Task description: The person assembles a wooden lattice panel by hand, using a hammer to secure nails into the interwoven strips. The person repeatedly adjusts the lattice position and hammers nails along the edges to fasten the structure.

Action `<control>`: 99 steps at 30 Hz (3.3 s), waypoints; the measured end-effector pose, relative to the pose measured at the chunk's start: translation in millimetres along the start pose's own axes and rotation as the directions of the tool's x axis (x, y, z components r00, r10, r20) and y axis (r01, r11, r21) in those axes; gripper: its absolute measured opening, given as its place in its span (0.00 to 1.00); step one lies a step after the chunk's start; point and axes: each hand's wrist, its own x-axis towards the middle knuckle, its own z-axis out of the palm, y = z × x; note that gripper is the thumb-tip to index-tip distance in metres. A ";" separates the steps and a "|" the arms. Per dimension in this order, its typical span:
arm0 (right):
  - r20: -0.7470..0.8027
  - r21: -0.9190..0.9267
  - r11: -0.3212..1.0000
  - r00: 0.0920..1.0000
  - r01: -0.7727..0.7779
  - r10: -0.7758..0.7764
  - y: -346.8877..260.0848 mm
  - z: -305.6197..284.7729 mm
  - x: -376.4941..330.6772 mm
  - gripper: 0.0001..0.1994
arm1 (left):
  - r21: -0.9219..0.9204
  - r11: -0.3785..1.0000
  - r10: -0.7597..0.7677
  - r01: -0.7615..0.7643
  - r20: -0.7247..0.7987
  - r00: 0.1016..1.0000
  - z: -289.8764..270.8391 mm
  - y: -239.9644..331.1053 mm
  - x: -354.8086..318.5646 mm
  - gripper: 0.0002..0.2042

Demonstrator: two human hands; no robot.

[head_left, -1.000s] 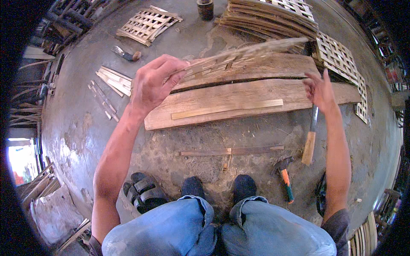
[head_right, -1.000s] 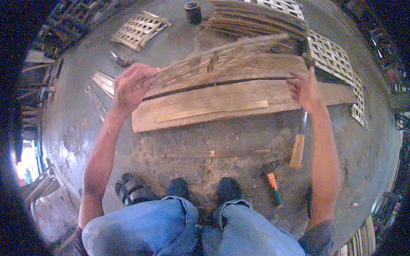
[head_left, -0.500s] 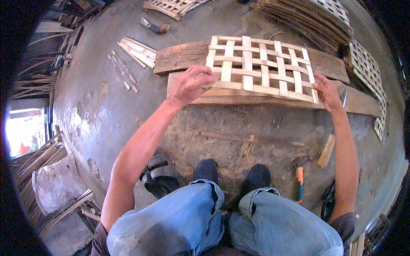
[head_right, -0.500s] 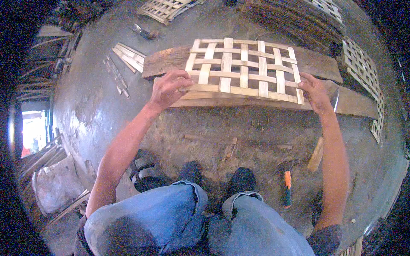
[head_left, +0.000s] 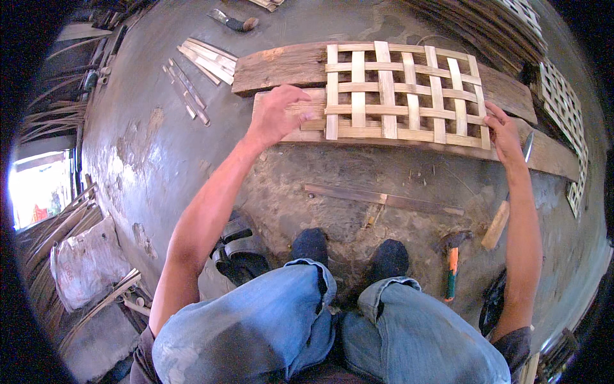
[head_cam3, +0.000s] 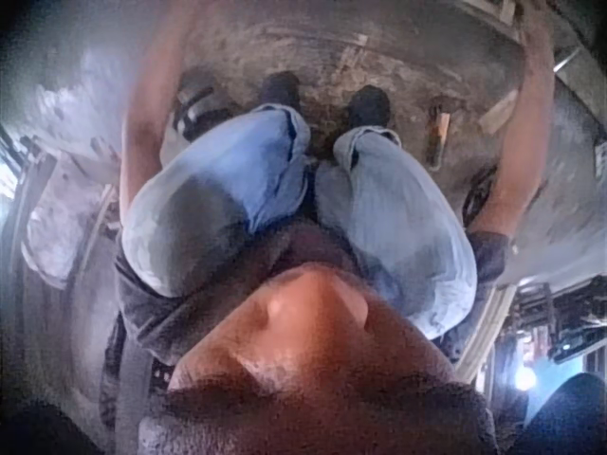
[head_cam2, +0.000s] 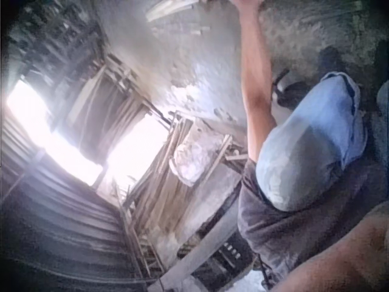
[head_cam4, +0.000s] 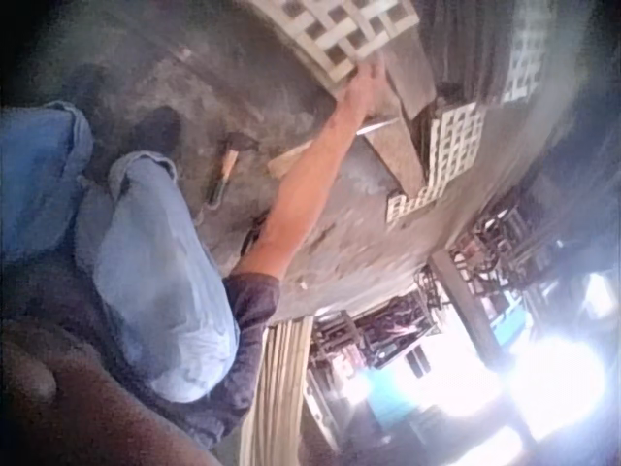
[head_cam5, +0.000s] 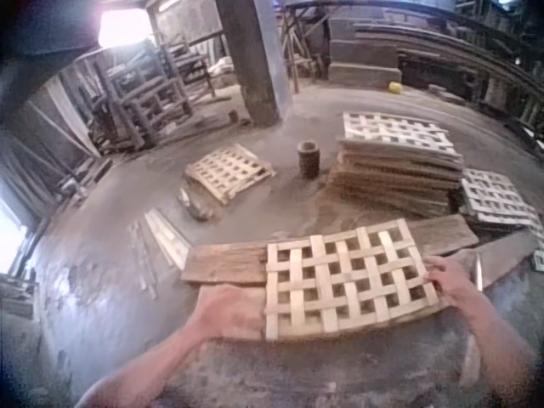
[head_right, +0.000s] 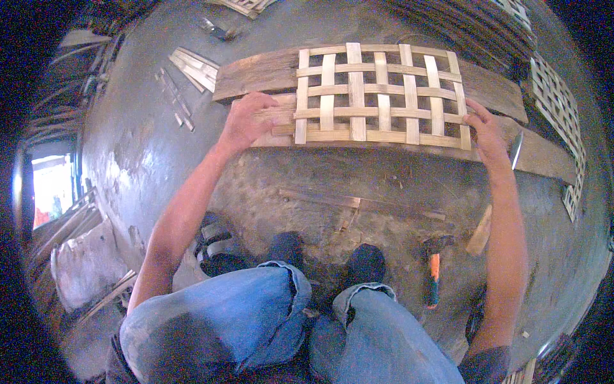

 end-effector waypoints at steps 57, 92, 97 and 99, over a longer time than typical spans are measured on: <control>-0.180 -0.668 0.735 0.932 0.118 -0.314 4.3 11.7 -63.2 0.19 | 0.075 0.985 -0.164 0.157 0.096 0.982 2.9 -8.0 -44.2 0.16; -0.113 -0.777 0.621 0.947 0.104 -0.299 27.5 6.0 -90.3 0.25 | 0.042 0.996 -0.076 0.075 0.042 0.996 8.6 -4.4 -37.2 0.16; -0.078 -0.763 0.622 0.930 0.176 -0.358 30.1 9.9 -86.6 0.24 | 0.050 0.989 -0.146 0.141 0.106 0.984 1.9 -0.9 -39.2 0.15; -0.088 -0.755 0.635 0.933 0.165 -0.348 30.7 9.3 -84.9 0.23 | 0.035 0.984 -0.178 0.175 0.095 0.979 1.8 -1.7 -40.1 0.14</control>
